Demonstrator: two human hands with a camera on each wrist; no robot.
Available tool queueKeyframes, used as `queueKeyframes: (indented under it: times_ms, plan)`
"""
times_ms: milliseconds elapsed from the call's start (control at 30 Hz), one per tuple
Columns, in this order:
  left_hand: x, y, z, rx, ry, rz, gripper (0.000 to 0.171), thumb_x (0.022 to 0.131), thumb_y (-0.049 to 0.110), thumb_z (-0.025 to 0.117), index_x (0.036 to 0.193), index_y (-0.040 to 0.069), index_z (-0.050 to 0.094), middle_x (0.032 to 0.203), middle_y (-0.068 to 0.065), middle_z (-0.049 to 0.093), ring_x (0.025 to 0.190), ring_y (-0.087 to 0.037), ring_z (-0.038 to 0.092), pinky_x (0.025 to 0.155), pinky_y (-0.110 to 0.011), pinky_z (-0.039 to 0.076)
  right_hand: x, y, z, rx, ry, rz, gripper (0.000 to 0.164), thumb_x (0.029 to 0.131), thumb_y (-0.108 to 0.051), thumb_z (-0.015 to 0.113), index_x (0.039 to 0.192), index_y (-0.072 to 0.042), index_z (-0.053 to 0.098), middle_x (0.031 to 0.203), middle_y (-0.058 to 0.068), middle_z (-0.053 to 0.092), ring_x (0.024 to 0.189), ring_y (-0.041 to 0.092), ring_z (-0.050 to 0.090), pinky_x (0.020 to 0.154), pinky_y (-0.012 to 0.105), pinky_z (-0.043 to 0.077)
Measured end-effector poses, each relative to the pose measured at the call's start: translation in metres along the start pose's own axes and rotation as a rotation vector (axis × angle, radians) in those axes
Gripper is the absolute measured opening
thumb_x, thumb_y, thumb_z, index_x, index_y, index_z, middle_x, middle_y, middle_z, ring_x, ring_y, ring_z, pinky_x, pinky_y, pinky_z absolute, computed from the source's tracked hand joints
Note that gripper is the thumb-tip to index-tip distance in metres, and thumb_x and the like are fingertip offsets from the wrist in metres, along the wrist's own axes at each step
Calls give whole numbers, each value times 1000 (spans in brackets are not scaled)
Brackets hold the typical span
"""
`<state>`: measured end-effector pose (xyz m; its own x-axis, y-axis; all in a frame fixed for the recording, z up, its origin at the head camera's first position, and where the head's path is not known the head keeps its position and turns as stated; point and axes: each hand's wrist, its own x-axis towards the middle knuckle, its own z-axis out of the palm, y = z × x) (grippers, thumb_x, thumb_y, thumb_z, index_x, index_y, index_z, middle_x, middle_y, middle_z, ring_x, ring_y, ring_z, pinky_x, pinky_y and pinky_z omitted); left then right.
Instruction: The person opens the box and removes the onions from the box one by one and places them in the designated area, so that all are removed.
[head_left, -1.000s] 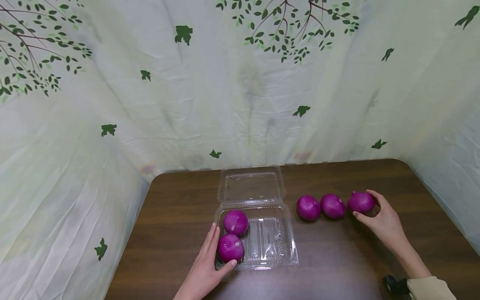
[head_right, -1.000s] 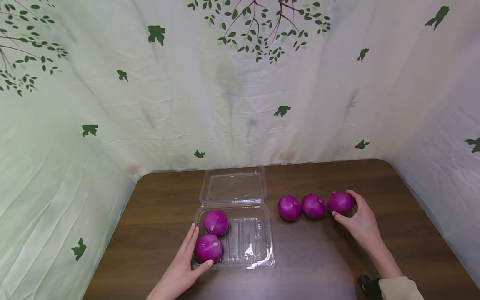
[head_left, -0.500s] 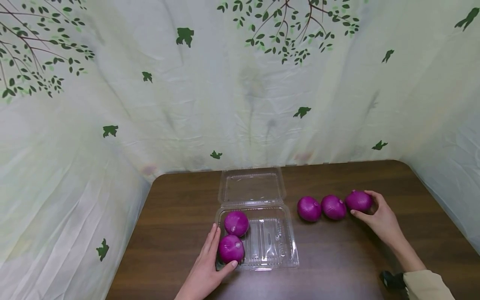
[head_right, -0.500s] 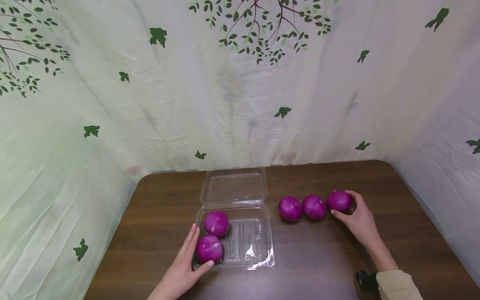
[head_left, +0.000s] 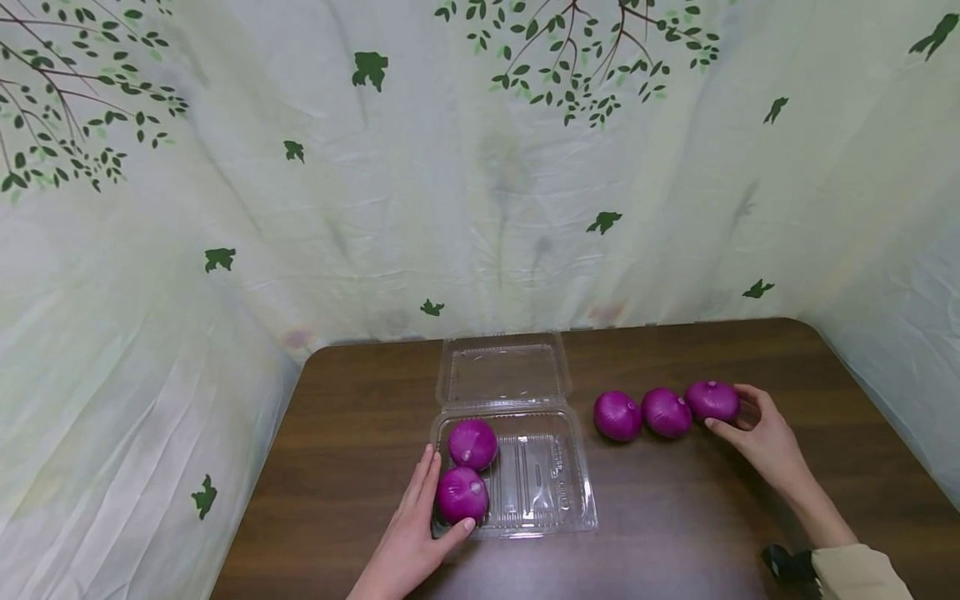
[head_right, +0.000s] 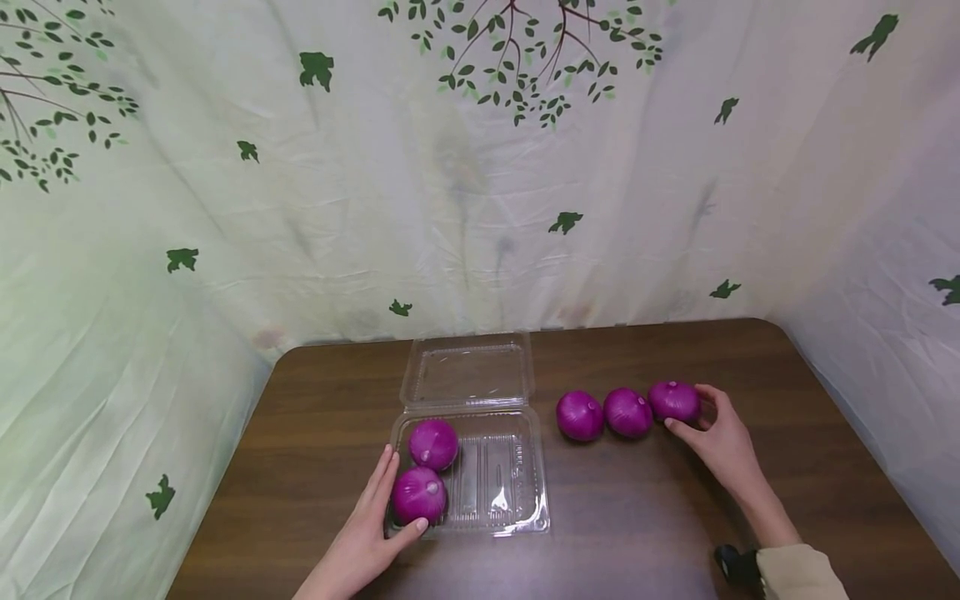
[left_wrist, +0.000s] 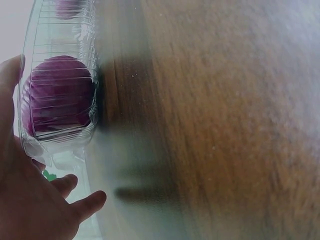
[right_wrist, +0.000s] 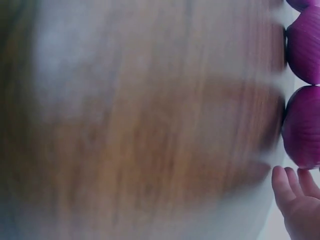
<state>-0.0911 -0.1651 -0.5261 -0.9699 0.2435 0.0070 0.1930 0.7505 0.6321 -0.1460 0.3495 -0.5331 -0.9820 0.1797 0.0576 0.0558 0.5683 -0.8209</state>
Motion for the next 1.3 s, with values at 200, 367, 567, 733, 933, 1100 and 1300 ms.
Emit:
queueKeyframes:
  times_ms: [200, 367, 567, 733, 933, 1100, 1300]
  plan:
    - [0, 0, 0, 2, 11, 10, 100, 85, 60, 68, 159, 16, 17, 165, 2, 8, 147, -33, 15, 104, -67, 29, 0, 0, 1, -15, 8, -2, 79, 89, -30, 75, 143, 8, 33, 133, 35, 44, 119, 48, 47, 73, 1, 40]
    - [0, -1, 0, 4, 11, 15, 100, 85, 62, 66, 159, 16, 17, 165, 2, 7, 147, -34, 15, 104, -66, 30, -3, -1, 2, -23, 18, 8, 78, 88, -31, 75, 142, 8, 34, 134, 34, 44, 119, 49, 47, 71, 1, 40]
    - [0, -1, 0, 4, 2, 1, 100, 84, 63, 66, 159, 15, 18, 165, 2, 7, 148, -31, 14, 105, -65, 31, -10, -4, -1, -40, 43, -10, 76, 88, -30, 76, 142, 7, 35, 135, 33, 46, 117, 48, 50, 72, 3, 42]
    - [0, -1, 0, 9, -4, -8, 101, 84, 65, 64, 159, 16, 18, 165, 3, 6, 148, -30, 14, 104, -65, 31, -20, -10, -1, -141, 74, -47, 75, 89, -30, 75, 141, 7, 37, 133, 33, 45, 117, 49, 48, 88, 47, 49]
    - [0, -1, 0, 0, -5, -3, 100, 84, 64, 65, 159, 15, 19, 165, 3, 6, 148, -32, 14, 105, -65, 30, -40, -22, 5, -184, 120, -134, 68, 89, -25, 75, 139, 5, 42, 131, 30, 45, 116, 50, 47, 86, 62, 41]
    - [0, -1, 0, -2, 3, 9, 100, 85, 63, 65, 159, 15, 18, 165, 2, 7, 148, -34, 15, 104, -66, 30, -55, -36, 11, -155, 142, -167, 63, 87, -21, 77, 139, -2, 47, 132, 23, 48, 115, 46, 51, 95, 40, 45]
    - [0, -1, 1, -8, 7, 12, 100, 85, 62, 66, 159, 15, 18, 165, 2, 7, 147, -35, 15, 104, -67, 30, -64, -57, 26, -85, 152, -234, 57, 83, -14, 80, 133, -5, 54, 129, 8, 54, 112, 16, 53, 87, 4, 34]
